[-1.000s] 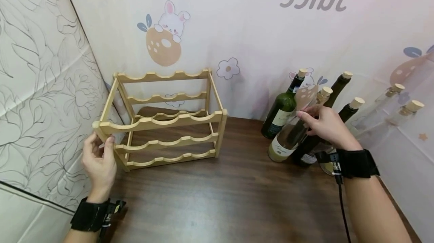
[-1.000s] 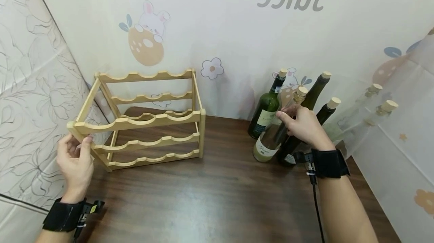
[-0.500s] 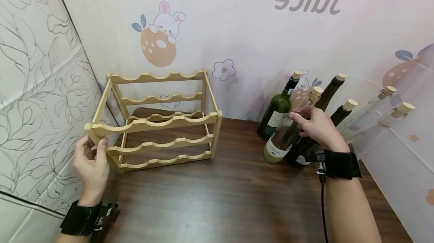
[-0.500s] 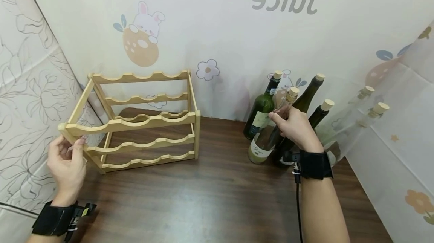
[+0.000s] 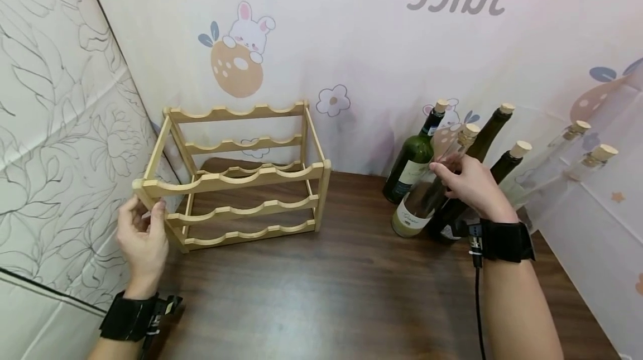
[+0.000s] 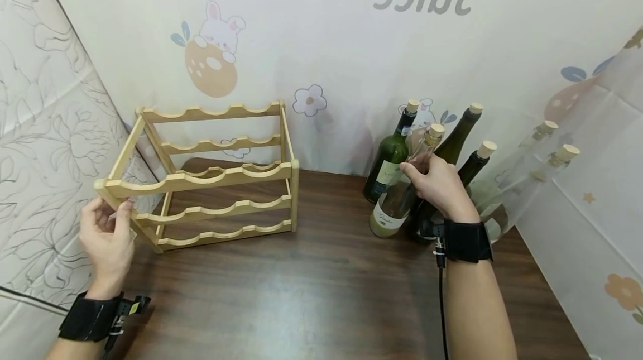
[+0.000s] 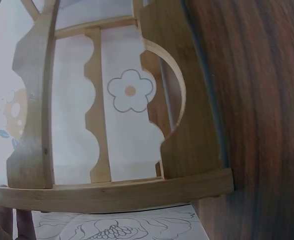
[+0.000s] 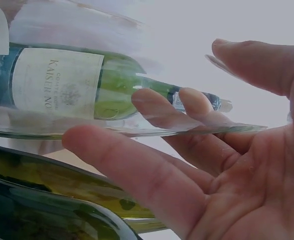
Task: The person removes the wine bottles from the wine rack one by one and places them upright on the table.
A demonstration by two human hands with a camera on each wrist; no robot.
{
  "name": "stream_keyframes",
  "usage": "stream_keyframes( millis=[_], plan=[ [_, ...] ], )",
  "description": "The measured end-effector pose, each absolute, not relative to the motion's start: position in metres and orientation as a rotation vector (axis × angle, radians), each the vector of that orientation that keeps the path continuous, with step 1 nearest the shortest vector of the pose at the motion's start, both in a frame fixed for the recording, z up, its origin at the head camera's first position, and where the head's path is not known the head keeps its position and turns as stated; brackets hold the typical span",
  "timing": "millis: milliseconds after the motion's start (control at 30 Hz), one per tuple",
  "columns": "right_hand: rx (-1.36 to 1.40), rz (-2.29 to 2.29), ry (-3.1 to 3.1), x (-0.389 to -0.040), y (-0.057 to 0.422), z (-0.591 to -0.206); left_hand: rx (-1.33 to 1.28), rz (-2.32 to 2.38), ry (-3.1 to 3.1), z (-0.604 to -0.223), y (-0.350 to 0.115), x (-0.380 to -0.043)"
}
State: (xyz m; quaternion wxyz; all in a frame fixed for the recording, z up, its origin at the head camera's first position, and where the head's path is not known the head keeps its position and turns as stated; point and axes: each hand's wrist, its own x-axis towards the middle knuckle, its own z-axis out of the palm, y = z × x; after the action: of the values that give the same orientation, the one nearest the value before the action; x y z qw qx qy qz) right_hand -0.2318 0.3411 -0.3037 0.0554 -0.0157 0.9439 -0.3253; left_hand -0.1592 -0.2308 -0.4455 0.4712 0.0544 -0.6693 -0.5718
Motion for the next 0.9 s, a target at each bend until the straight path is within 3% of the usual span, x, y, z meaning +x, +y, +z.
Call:
stream_keyframes(
  millis=[367, 600, 800, 900],
  plan=[
    [-0.017, -1.019, 2.906, -0.235, 0.335, -0.319, 0.173, -1.342, -1.734, -0.444, -0.235, -0.15],
    [0.056, -0.882, 3.17, -0.238, 0.334, -0.331, 0.131, -1.191, -1.671, -0.42, -0.221, -0.147],
    [0.16, -0.949, 3.466, -0.212, 0.332, -0.343, -0.184, -1.16, -1.719, -0.387, -0.201, -0.142],
    [0.011, -1.079, 3.704, -0.188, 0.324, -0.354, -0.411, -1.092, -1.771, -0.374, -0.191, -0.143]
  ],
)
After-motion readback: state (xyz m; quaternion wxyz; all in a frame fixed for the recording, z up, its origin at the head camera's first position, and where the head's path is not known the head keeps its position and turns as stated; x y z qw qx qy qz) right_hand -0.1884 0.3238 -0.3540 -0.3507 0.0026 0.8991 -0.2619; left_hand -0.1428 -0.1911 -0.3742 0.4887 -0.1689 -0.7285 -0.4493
